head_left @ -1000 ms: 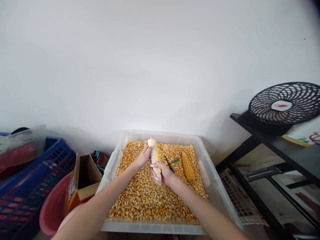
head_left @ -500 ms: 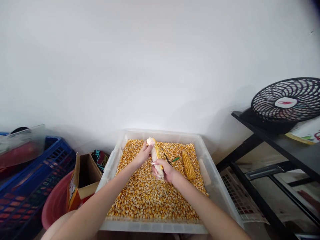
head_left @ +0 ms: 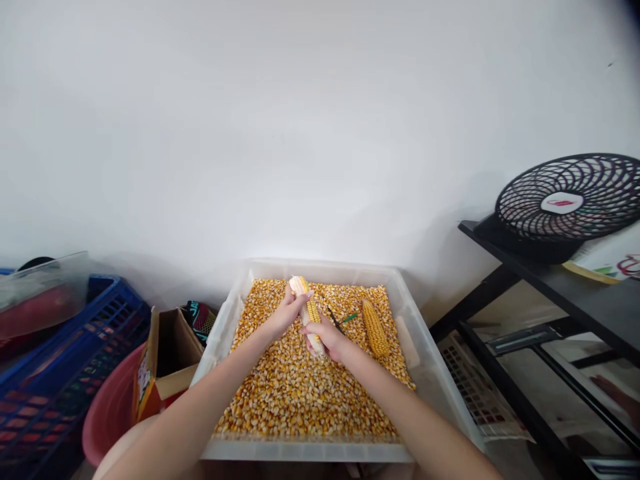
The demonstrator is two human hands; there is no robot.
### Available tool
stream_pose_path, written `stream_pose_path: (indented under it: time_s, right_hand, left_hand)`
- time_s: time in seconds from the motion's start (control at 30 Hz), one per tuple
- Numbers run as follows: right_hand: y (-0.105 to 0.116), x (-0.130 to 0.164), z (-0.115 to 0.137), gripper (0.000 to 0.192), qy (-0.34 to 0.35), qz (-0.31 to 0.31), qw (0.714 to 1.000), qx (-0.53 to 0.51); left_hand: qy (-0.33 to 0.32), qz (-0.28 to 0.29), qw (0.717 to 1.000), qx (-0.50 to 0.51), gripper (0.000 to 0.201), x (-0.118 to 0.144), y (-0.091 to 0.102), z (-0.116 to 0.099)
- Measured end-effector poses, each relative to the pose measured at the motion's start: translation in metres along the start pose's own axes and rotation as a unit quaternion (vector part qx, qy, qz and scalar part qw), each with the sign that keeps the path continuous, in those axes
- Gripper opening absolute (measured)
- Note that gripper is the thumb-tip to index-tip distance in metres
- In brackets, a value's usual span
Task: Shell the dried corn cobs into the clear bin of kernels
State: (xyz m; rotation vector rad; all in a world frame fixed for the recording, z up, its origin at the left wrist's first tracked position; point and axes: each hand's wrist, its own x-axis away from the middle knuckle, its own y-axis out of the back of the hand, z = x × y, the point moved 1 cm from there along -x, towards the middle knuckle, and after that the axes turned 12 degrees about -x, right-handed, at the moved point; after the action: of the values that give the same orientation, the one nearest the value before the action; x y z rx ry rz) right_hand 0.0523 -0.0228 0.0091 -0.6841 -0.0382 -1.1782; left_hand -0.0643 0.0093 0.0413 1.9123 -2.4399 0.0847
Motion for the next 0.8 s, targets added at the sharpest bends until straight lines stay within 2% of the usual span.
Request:
stream_pose_path:
  time_s: [0.13, 0.3, 0.37, 0.47, 0.57, 0.6, 0.63, 0.7, 0.77, 0.8]
  right_hand:
    - [-0.008, 0.0, -0.007, 0.03, 0.006, 0.006, 0.999, -0.036]
    - [-0.023, 0.002, -0.018, 0.035, 0.083, -0.093, 0.992, -0.023]
    - [-0.021, 0.002, -0.018, 0.039, 0.085, -0.105, 0.991, 0.002]
    - [-0.007, 0.001, -0.009, 0.038, 0.084, -0.057, 0.991, 0.083]
    - [0.007, 0.0, 0.011, 0.034, 0.118, 0.013, 0.982, 0.149]
    - [0.01, -0.001, 0.018, 0.03, 0.098, 0.04, 0.984, 0.145]
    - [0.013, -0.002, 0.024, 0.03, 0.076, 0.043, 0.987, 0.131]
    - [0.019, -0.004, 0.033, 0.038, 0.11, -0.051, 0.988, 0.09]
    - [0.022, -0.005, 0.039, 0.039, 0.186, -0.163, 0.968, 0.047]
    - [0.023, -0.006, 0.039, 0.038, 0.208, -0.186, 0.96, 0.031]
  left_hand:
    - [-0.02, -0.007, 0.999, -0.03, 0.048, 0.001, 0.001, -0.001]
    - [0.018, -0.044, 0.999, 0.019, 0.04, -0.001, -0.013, 0.017]
    - [0.05, -0.051, 0.997, 0.018, 0.039, -0.002, -0.019, 0.026]
    - [0.085, -0.065, 0.994, 0.006, 0.04, -0.004, -0.02, 0.034]
    - [0.076, -0.089, 0.993, 0.031, 0.044, -0.008, -0.013, 0.031]
    - [0.079, -0.082, 0.992, 0.052, 0.046, -0.009, -0.011, 0.028]
    - [0.089, -0.068, 0.991, 0.078, 0.05, -0.01, -0.008, 0.025]
    - [0.115, -0.025, 0.985, 0.13, 0.056, -0.01, -0.005, 0.016]
    - [0.134, 0.019, 0.977, 0.164, 0.057, -0.007, -0.005, 0.009]
    - [0.14, 0.042, 0.974, 0.172, 0.055, -0.005, -0.006, 0.006]
